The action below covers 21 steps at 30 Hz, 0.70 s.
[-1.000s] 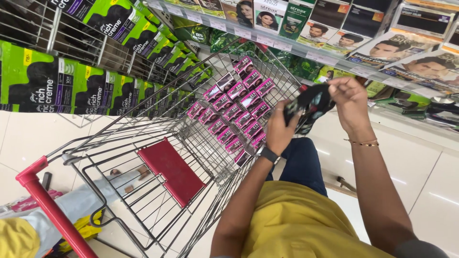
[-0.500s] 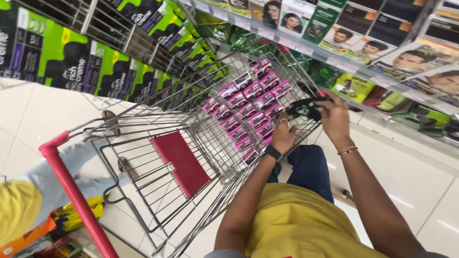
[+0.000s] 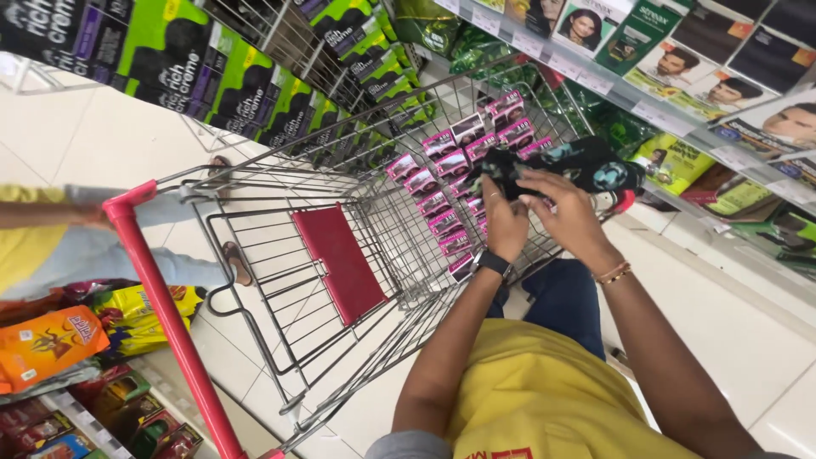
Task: Picking hair dye boxes from a store shelf and placing them into a shopping cart.
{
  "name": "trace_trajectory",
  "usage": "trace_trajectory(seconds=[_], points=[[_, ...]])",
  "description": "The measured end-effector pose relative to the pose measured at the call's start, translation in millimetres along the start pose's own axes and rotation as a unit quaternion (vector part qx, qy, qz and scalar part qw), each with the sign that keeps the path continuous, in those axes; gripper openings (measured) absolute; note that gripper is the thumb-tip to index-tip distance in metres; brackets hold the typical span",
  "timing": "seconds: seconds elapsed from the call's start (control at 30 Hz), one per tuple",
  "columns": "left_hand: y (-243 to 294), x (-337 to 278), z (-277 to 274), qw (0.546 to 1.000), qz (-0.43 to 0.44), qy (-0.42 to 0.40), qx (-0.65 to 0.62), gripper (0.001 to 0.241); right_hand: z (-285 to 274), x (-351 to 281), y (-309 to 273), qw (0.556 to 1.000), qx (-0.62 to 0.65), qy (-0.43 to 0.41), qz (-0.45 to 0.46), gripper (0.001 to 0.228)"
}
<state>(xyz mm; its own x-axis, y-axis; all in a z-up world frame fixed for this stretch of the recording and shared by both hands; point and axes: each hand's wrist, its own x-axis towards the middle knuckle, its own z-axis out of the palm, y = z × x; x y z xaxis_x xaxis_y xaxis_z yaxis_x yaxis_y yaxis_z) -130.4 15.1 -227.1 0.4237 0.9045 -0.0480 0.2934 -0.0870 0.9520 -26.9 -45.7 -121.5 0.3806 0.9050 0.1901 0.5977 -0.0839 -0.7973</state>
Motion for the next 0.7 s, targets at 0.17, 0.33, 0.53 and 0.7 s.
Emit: trace_trajectory(seconds=[0.17,0.33,0.53,0.7], points=[[-57,10,-12,0.996,-0.04,0.049,0.064,0.089,57,4,53,0.965,0.211,-0.014,0.155,0.033],[-97,7,-30,0.994,-0.027,0.089,0.05,0.092,121,-8,113,0.883,0.386,-0.053,0.263,0.038],[-48,5,-72,0.975,-0.222,0.022,0.017,0.095,140,-1,105,0.837,0.409,-0.09,0.354,0.046],[-86,22,-58,0.982,-0.173,-0.005,-0.071,0.092,122,24,80,0.834,0.428,-0.076,0.339,0.051]])
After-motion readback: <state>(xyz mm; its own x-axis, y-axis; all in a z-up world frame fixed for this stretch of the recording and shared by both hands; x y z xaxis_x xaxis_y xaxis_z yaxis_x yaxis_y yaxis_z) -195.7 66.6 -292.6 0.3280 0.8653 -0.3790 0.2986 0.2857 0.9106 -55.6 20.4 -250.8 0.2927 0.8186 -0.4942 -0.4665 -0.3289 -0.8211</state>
